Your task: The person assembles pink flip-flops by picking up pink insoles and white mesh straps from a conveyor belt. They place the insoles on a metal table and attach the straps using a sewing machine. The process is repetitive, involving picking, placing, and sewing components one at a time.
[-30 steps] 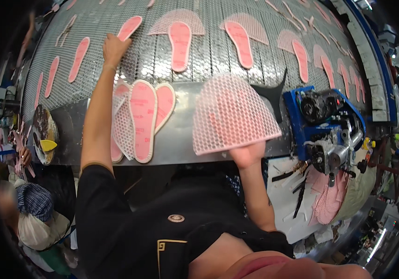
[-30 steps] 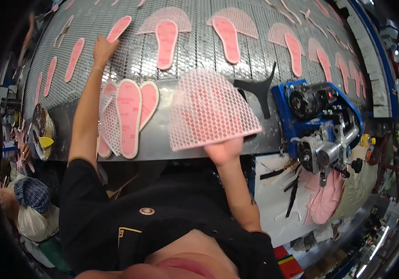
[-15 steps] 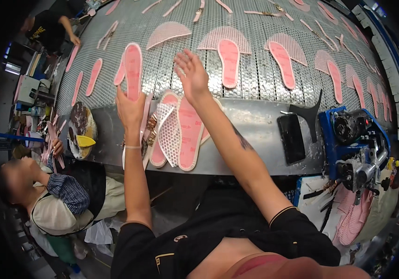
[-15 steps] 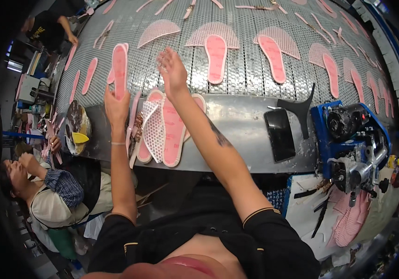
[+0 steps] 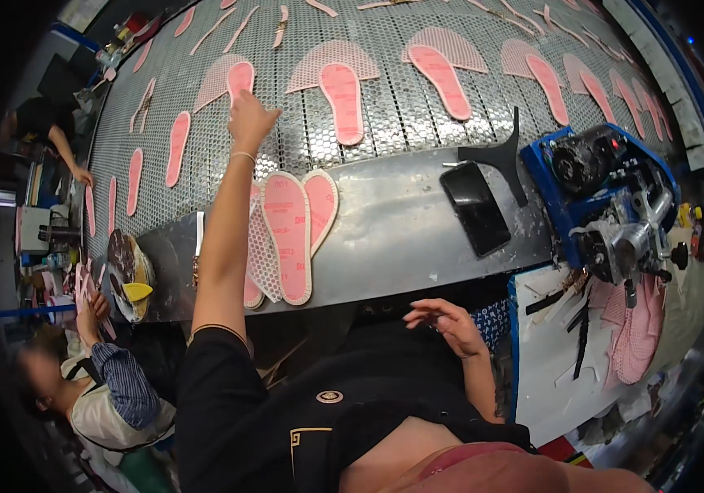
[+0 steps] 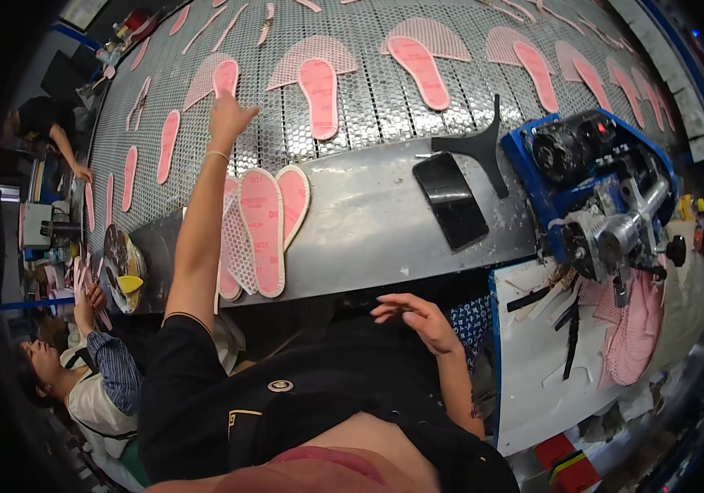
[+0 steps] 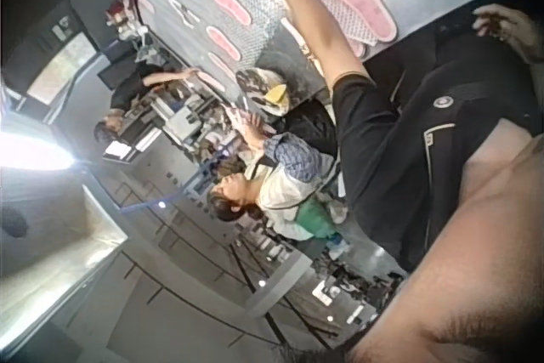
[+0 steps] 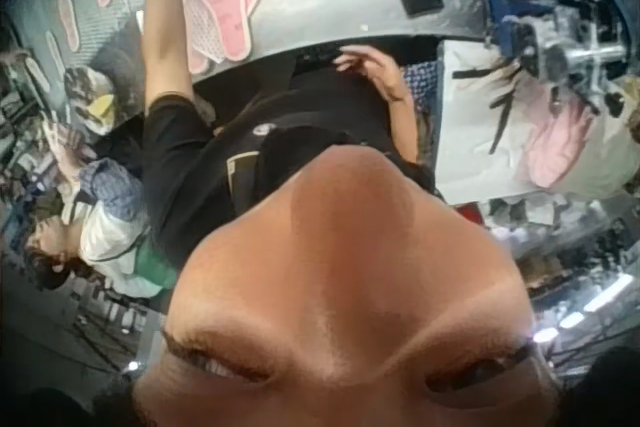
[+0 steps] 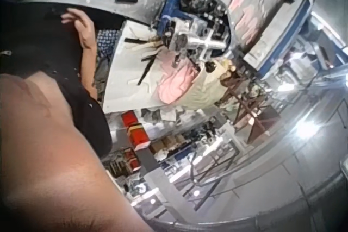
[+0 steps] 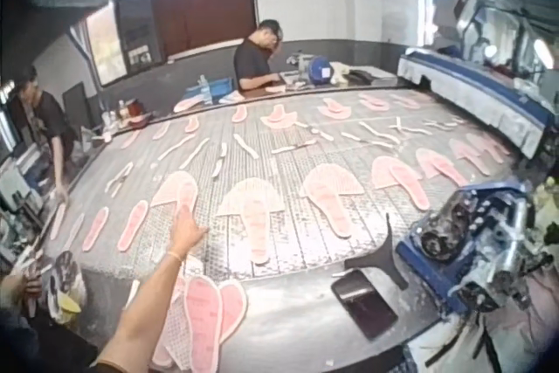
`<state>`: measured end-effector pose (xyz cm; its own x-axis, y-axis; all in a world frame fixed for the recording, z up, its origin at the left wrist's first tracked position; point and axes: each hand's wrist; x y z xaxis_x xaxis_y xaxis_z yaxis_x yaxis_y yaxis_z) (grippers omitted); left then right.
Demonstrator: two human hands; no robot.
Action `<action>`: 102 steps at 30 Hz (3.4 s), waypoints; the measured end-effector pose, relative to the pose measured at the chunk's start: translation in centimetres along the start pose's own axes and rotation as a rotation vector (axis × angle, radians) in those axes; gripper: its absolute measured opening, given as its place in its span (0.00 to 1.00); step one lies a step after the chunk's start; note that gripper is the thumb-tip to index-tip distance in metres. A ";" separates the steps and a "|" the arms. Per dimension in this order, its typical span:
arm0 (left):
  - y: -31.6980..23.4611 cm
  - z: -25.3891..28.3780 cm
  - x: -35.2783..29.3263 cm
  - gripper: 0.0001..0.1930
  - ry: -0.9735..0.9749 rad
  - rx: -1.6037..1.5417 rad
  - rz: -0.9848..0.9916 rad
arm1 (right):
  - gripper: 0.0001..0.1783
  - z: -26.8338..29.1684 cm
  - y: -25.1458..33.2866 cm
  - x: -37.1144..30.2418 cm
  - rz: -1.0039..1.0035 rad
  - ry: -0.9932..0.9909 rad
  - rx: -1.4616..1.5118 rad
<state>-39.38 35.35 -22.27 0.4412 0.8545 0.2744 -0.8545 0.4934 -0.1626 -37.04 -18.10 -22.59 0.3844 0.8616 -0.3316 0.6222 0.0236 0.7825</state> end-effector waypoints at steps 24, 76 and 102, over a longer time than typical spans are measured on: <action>2.7 -8.0 4.5 0.34 -0.012 0.205 -0.039 | 0.23 8.6 -12.4 -4.7 -0.225 -0.345 0.537; -25.6 4.1 -44.8 0.17 2.052 -1.381 -0.253 | 0.14 11.6 6.1 -24.7 0.310 -0.708 -0.540; -34.1 10.2 -45.4 0.27 1.010 -1.701 -1.016 | 0.09 16.2 12.7 -21.1 1.359 -1.975 -1.365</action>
<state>-33.06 -21.99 -19.49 0.8790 -0.2023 0.4318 0.4078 -0.1502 -0.9006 -26.13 -44.18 -14.18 0.2260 -0.2697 0.9360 -0.3601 0.8697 0.3376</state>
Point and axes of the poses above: each hand's wrist, its own x-axis towards the middle knuckle, its own z-axis out of the back of the hand, y = z × x, and after that the axes turned 14 degrees about -y, right-handed
